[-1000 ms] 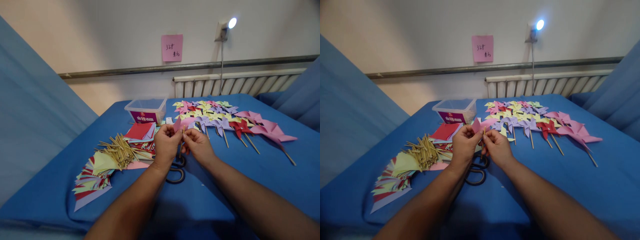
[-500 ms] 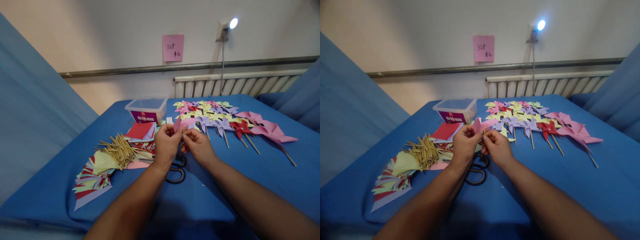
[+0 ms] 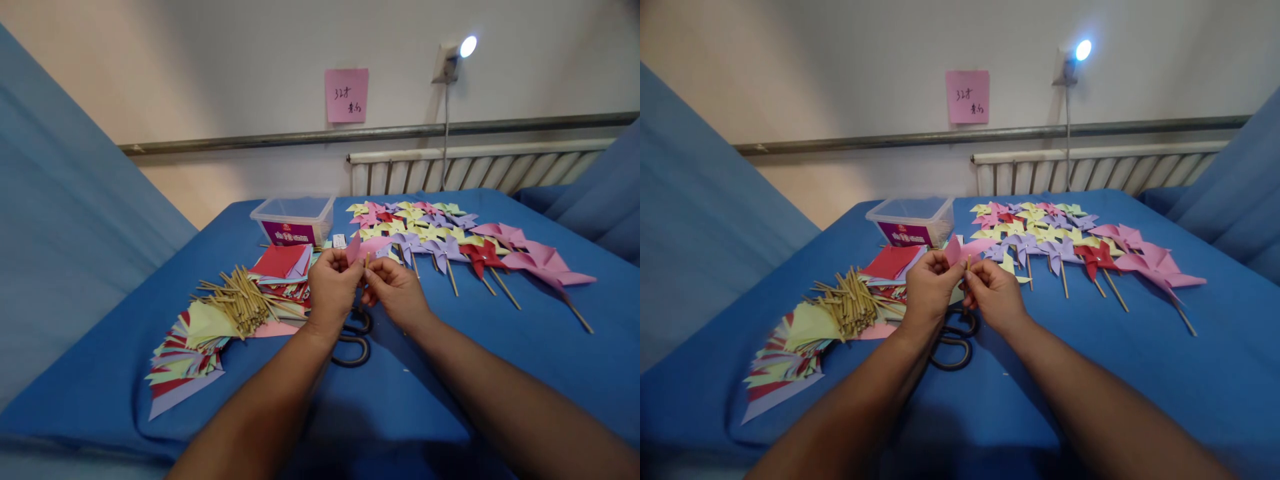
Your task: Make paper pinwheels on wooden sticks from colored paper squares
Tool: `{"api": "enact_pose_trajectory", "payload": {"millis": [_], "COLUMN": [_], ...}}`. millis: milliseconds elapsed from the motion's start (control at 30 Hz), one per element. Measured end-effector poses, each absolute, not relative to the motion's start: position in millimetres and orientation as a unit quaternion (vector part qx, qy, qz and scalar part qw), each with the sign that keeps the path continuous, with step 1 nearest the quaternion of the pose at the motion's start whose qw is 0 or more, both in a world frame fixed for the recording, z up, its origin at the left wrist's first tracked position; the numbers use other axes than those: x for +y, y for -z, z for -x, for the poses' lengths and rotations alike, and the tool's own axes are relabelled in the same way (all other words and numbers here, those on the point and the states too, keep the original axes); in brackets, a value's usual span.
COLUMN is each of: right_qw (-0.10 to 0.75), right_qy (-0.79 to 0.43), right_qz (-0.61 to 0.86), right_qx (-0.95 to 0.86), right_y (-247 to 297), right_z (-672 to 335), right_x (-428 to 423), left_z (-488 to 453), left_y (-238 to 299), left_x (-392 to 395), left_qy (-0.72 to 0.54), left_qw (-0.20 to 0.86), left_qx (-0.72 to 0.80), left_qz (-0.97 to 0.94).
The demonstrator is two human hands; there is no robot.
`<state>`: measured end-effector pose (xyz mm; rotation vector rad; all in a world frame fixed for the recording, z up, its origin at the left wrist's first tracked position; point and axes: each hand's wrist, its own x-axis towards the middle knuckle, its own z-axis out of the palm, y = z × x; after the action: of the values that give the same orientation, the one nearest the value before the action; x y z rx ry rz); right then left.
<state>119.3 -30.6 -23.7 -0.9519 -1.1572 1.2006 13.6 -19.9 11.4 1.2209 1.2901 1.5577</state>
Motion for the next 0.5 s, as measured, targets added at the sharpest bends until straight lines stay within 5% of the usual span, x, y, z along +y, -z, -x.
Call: {"api": "enact_pose_trajectory", "payload": {"millis": [500], "right_qw": [0.573], "right_qy": [-0.509], "right_qz": [0.409], "right_qx": [-0.496], "right_y": [23.4], "right_z": [-119.4], "right_x": [-31.1], "left_z": [-13.8], "left_y": [-16.0], "left_x": [-22.4], "left_qy": [-0.600], "left_qw": [0.353], "left_qx": [0.521], "left_qz": [-0.494]}}
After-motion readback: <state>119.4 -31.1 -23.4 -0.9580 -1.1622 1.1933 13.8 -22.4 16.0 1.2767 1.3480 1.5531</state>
